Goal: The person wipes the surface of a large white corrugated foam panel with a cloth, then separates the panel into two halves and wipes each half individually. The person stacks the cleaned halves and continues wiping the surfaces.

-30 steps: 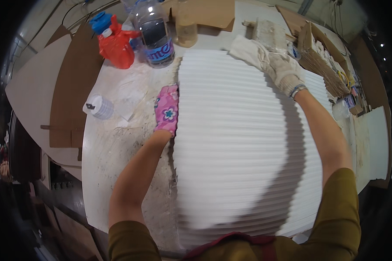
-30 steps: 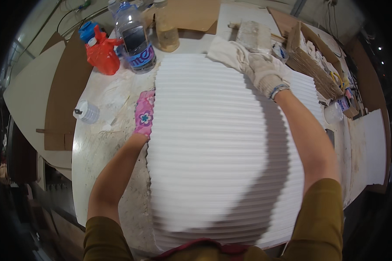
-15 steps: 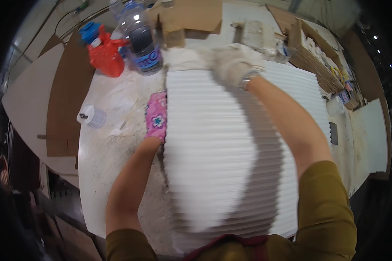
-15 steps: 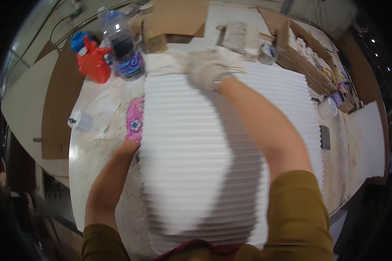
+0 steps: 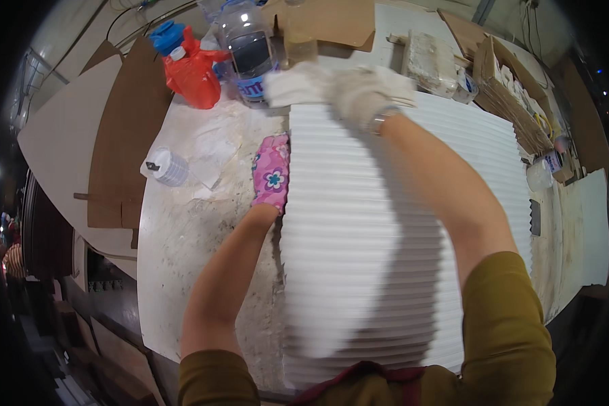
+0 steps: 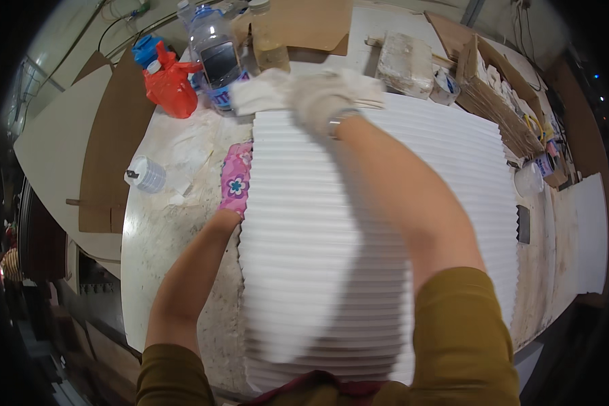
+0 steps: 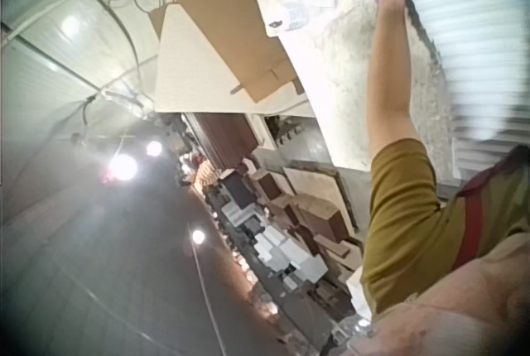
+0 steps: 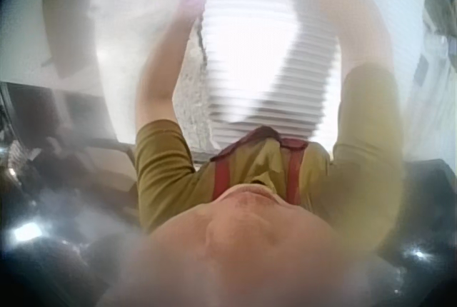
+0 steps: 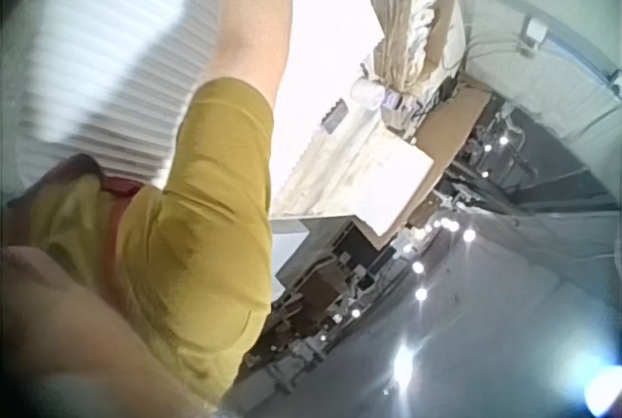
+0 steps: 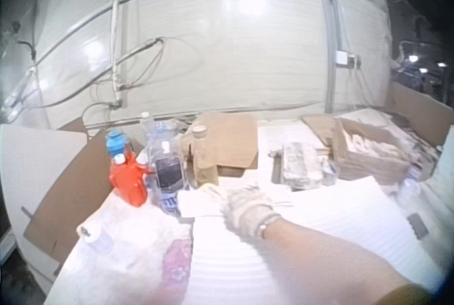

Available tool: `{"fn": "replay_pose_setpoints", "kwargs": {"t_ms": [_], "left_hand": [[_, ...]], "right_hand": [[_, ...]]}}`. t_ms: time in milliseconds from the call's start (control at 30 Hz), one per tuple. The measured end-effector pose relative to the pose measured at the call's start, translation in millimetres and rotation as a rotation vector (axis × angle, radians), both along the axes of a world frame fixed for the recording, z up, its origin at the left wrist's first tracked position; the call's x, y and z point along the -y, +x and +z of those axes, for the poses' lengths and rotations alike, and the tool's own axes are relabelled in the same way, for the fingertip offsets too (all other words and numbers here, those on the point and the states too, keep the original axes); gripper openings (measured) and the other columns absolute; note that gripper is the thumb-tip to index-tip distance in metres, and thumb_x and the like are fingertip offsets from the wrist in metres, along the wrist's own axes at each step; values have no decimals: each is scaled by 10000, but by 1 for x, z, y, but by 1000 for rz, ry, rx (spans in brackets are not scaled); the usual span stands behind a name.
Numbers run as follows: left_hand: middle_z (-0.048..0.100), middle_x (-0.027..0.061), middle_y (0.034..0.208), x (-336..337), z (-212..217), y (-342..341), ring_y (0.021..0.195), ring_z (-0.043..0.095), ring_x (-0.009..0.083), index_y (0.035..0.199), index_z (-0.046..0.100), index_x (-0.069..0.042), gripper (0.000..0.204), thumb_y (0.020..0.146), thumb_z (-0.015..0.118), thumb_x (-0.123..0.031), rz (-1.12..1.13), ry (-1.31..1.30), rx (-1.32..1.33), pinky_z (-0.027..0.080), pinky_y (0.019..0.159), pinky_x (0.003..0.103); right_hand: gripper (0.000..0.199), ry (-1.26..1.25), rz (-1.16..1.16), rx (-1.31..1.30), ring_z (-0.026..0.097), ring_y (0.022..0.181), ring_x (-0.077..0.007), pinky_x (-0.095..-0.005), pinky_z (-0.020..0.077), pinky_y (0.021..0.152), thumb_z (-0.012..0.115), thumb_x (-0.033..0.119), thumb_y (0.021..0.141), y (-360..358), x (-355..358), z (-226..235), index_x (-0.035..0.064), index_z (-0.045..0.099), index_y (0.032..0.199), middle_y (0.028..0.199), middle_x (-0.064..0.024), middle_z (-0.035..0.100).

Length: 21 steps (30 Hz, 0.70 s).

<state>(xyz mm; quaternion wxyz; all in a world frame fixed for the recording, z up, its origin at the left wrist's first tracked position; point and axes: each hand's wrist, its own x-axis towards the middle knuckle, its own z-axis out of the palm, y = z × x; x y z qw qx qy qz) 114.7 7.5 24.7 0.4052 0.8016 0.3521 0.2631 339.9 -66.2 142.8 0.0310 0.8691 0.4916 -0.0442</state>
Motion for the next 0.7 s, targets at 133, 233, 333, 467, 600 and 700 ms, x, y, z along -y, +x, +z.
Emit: {"fn": "replay_pose_setpoints", "kwargs": {"t_ms": [133, 233, 333, 467, 600, 700], "left_hand": [[643, 176, 1190, 6, 1, -2, 1143, 603, 368, 1194, 666, -59, 274, 1008, 489, -154, -7, 126, 43, 493, 986, 444], [643, 161, 1204, 9, 2, -2, 1154, 602, 352, 1199, 668, -74, 278, 1016, 479, -163, 22, 167, -26, 494, 996, 439], [643, 153, 1205, 7, 2, -1, 1133, 610, 354, 1194, 666, -78, 275, 1024, 468, -164, 17, 135, -5, 498, 978, 440], [646, 154, 1198, -2, -3, 1, 1100, 623, 359, 1179, 668, -78, 270, 1025, 465, -167, -9, 150, -57, 505, 947, 436], [652, 167, 1155, -8, -12, 3, 1079, 629, 358, 1152, 670, -75, 249, 1016, 476, -151, -18, 84, 97, 507, 930, 432], [659, 189, 1087, -7, -18, 2, 1043, 631, 365, 1109, 671, -61, 217, 1002, 499, -141, -66, 255, 137, 504, 909, 441]], "right_hand": [[282, 122, -161, 119, 738, 995, -283, -425, 593, 828, 634, 231, 968, 32, 90, 28, 34, 738, 1142, 1138, -165, 739], [339, 445, -292, -401, 711, 1045, -276, -409, 555, 903, 583, 290, 1002, 9, 98, 39, 54, 700, 1215, 1118, -151, 739], [411, 145, 39, -35, 649, 1182, -254, -396, 479, 1031, 520, 347, 1032, -33, 50, 26, 111, 620, 1353, 1215, -124, 705], [368, 375, 356, 149, 612, 1250, -268, -415, 445, 1080, 527, 325, 1026, -52, -1, 7, 115, 630, 1309, 1349, -95, 640], [325, 272, 354, 71, 621, 1232, -274, -427, 456, 1062, 520, 301, 1029, -34, 20, 16, 85, 647, 1237, 1305, -107, 648], [328, 166, 285, 42, 652, 1176, -298, -458, 474, 1031, 537, 311, 1014, -39, 29, 23, 77, 661, 1208, 1264, -112, 676]]}}
